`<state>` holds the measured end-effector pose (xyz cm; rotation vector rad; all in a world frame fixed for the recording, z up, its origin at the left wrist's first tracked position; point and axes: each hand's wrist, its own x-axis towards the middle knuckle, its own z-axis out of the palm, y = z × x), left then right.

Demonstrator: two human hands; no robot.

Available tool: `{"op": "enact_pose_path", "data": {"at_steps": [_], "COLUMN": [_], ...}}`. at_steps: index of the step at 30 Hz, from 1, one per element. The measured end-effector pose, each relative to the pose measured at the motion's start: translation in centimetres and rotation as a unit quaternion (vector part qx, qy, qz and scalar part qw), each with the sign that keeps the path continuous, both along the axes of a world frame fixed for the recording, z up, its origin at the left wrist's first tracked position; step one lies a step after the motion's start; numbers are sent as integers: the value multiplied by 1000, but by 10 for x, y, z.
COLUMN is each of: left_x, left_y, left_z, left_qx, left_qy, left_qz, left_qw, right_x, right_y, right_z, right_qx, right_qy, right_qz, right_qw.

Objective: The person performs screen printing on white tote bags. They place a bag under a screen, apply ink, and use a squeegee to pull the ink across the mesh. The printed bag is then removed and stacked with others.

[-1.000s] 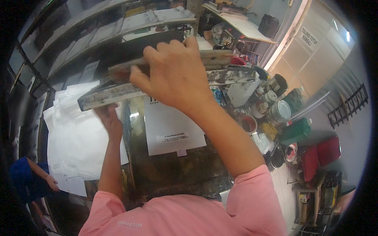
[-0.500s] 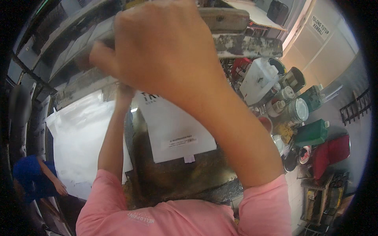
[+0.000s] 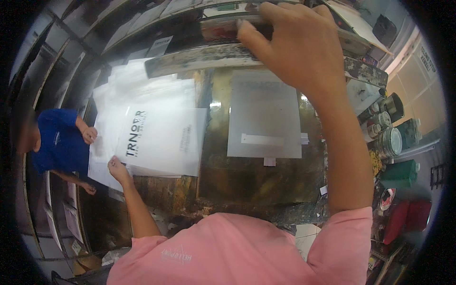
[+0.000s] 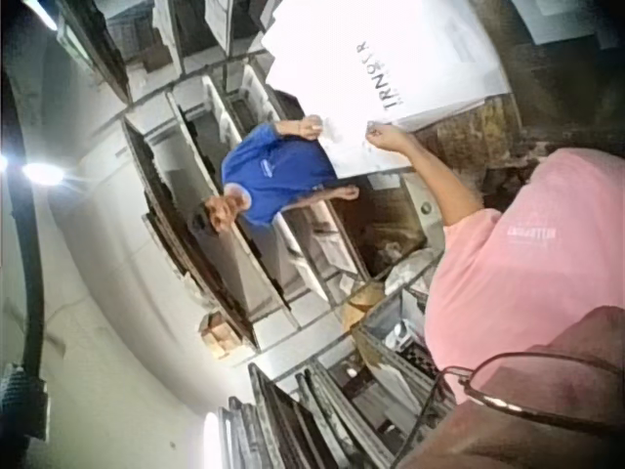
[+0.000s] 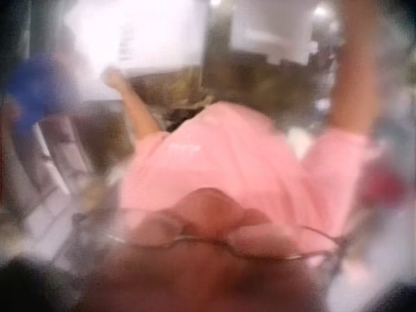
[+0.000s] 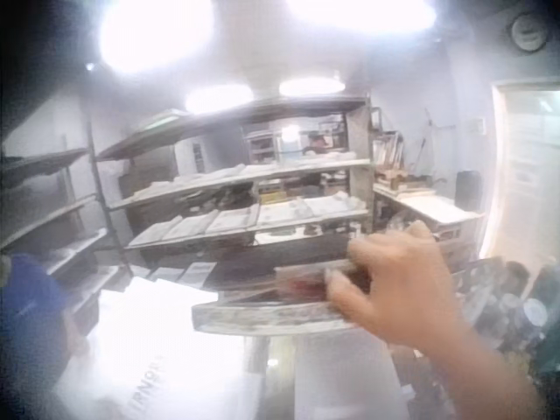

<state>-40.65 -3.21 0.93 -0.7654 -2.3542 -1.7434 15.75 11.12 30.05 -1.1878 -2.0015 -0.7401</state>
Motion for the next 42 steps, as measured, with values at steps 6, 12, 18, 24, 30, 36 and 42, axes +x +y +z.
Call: {"op": "enact_pose_path", "data": {"at_steps": [6, 12, 18, 24, 30, 36, 42], "left_x": [93, 192, 333, 463, 485, 493, 454], "left_y": [-4, 62, 124, 156, 151, 145, 127], "left_z": [14, 3, -18, -21, -2, -17, 0], "left_qx": [-208, -340, -200, -218, -266, -222, -75], "left_qy": [446, 432, 391, 424, 251, 340, 299], "left_qz": [-320, -481, -636, -691, -773, -733, -672], "left_qw": [809, 683, 635, 543, 518, 546, 674], "right_x": [-2, -1, -6, 2, 10, 0, -7], "right_y": [-6, -9, -7, 4, 9, 0, -5], "right_z": [-9, -4, 2, 12, 15, 24, 26], "right_qx": [24, -8, 22, -45, -61, -68, -82], "right_qy": [15, 4, -8, -9, 1, 11, 17], "right_qz": [32, 18, 33, 1, 2, 9, 0], "right_qw": [999, 1000, 999, 999, 998, 998, 997]}}
